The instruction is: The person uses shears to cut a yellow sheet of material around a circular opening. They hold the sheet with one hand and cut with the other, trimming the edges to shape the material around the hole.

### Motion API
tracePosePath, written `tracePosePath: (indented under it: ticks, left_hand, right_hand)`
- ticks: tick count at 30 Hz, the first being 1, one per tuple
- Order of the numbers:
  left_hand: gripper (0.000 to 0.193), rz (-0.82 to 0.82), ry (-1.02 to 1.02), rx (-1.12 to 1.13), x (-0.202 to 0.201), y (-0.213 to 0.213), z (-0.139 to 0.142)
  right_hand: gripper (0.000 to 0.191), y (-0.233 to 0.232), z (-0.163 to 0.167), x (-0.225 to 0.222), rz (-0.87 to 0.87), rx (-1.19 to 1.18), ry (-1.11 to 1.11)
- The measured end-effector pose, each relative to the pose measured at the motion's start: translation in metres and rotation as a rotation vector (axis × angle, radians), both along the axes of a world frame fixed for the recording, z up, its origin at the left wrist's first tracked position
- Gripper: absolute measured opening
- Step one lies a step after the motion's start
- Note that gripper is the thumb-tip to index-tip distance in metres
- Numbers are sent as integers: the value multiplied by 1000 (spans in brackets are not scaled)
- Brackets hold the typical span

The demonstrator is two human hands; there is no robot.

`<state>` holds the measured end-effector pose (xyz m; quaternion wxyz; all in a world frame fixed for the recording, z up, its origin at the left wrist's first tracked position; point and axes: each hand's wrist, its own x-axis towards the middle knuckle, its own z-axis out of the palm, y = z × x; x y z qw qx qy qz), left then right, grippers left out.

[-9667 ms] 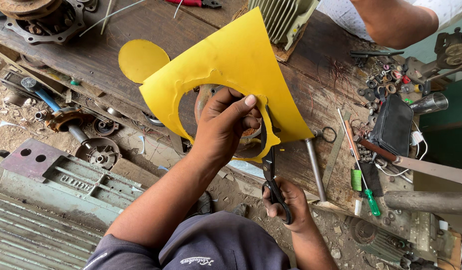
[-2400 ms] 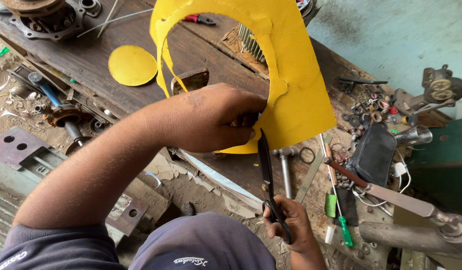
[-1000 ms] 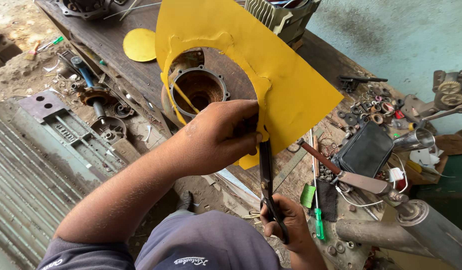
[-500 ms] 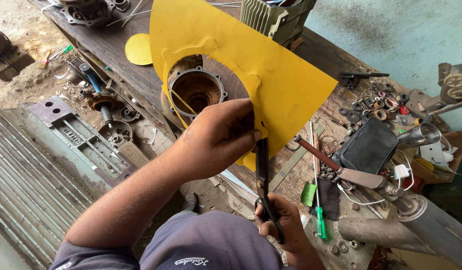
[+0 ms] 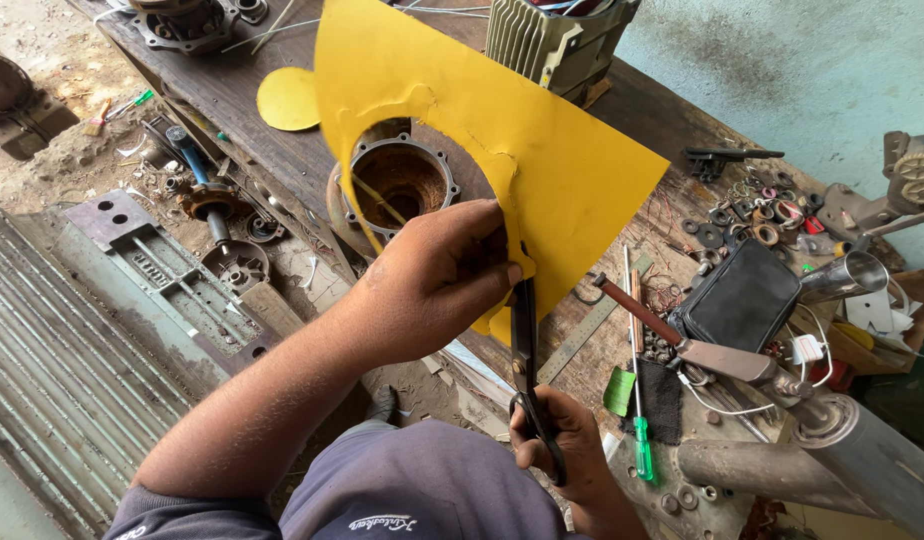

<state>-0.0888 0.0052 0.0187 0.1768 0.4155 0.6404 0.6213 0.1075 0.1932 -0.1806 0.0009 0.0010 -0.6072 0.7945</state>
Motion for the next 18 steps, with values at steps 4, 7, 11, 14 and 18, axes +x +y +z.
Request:
tracePosePath:
  ticks: [4, 7, 11, 14, 18]
  left_hand:
    - [31, -27, -13, 37, 1, 1, -2]
    - [29, -2, 36, -27, 2, 0, -3]
    - [29, -10, 29, -7, 2, 0, -1]
    - [25, -8, 46, -18, 4, 0, 1]
    - [18, -55, 59, -112, 5, -3, 6]
  right_hand:
    - [57, -1, -1, -1, 2, -20, 31]
    - [58, -2, 0, -3, -11, -13, 36]
    - [59, 0, 2, -3, -22, -1, 28]
    - [60, 3, 4, -1, -15, 21, 20]
    - [60, 7, 3, -1, -22, 12, 28]
